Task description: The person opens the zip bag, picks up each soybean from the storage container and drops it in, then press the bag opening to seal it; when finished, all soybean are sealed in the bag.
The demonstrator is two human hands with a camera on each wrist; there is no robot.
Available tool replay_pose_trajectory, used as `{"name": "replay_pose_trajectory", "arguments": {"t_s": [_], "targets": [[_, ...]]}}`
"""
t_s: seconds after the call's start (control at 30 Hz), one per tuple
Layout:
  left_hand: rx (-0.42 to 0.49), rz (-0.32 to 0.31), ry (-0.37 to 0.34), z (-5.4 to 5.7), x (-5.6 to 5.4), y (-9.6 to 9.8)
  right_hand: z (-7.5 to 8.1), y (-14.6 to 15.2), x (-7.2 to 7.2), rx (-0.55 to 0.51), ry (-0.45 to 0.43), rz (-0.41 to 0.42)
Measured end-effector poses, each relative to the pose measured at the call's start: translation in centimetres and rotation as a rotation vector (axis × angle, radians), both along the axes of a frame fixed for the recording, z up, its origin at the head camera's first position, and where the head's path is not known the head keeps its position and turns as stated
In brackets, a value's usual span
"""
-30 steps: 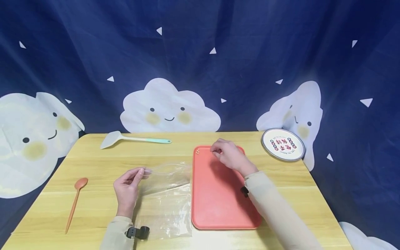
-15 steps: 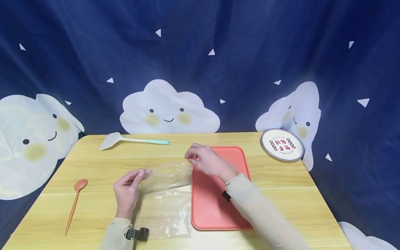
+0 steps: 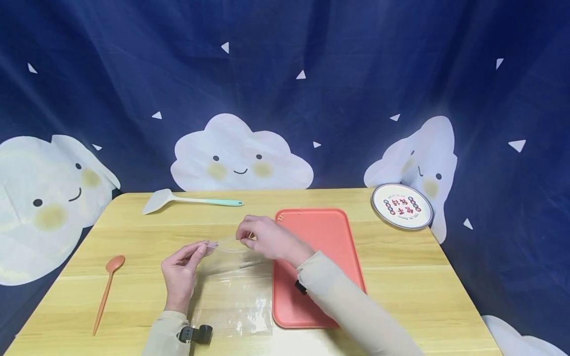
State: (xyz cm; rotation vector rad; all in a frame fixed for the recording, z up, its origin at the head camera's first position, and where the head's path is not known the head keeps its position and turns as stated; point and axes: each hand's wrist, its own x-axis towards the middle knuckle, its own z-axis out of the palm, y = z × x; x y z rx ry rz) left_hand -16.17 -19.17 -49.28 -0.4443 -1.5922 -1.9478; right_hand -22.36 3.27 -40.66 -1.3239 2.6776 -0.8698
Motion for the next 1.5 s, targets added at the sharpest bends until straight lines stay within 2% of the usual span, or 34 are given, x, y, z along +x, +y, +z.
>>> {"name": "replay_pose_trajectory", "arguments": {"t_s": [0.13,0.27,0.33,0.47,0.6,0.67,0.77,0.87,1.07,1.3,1.5], "targets": [[0.001,0.003,-0.011,-0.1,0.1,0.0,-0.5,-0.4,0.2,0.033,0.001,0.007],[-0.007,0.031,-0.032,-0.3,0.1,0.0,-0.7,0.2,0.1,-0.008,-0.012,-0.003],[0.005,0.025,-0.032,-0.3,0.2,0.0,-0.8,0.8,-0.2,-0.04,-0.023,-0.024],[0.024,0.01,-0.032,-0.3,0.2,0.0,-1.2,2.8,-1.4,-0.108,-0.068,-0.104],[0.029,0.003,-0.032,-0.4,0.4,0.1,-2.4,5.4,-3.4,-0.198,-0.11,-0.204],[0.022,0.01,-0.028,-0.4,0.4,0.1,-3.2,6.8,-4.4,-0.207,-0.114,-0.257],[0.029,0.003,-0.022,-0.5,0.4,0.2,-4.3,8.5,-5.7,-0.142,-0.086,-0.317],[0.039,-0.012,-0.021,-0.5,0.3,0.2,-5.3,9.8,-7.0,-0.028,-0.056,-0.349],[0.04,-0.015,-0.023,-0.3,0.1,0.4,-6.4,10.6,-8.8,0.177,-0.045,-0.347],[0.036,-0.004,-0.008,-0.4,0.1,0.4,-7.2,10.6,-9.6,0.269,-0.025,-0.332],[0.024,0.0,-0.013,-0.3,0.1,0.1,-7.5,10.2,-10.0,0.317,0.025,-0.327]]}}
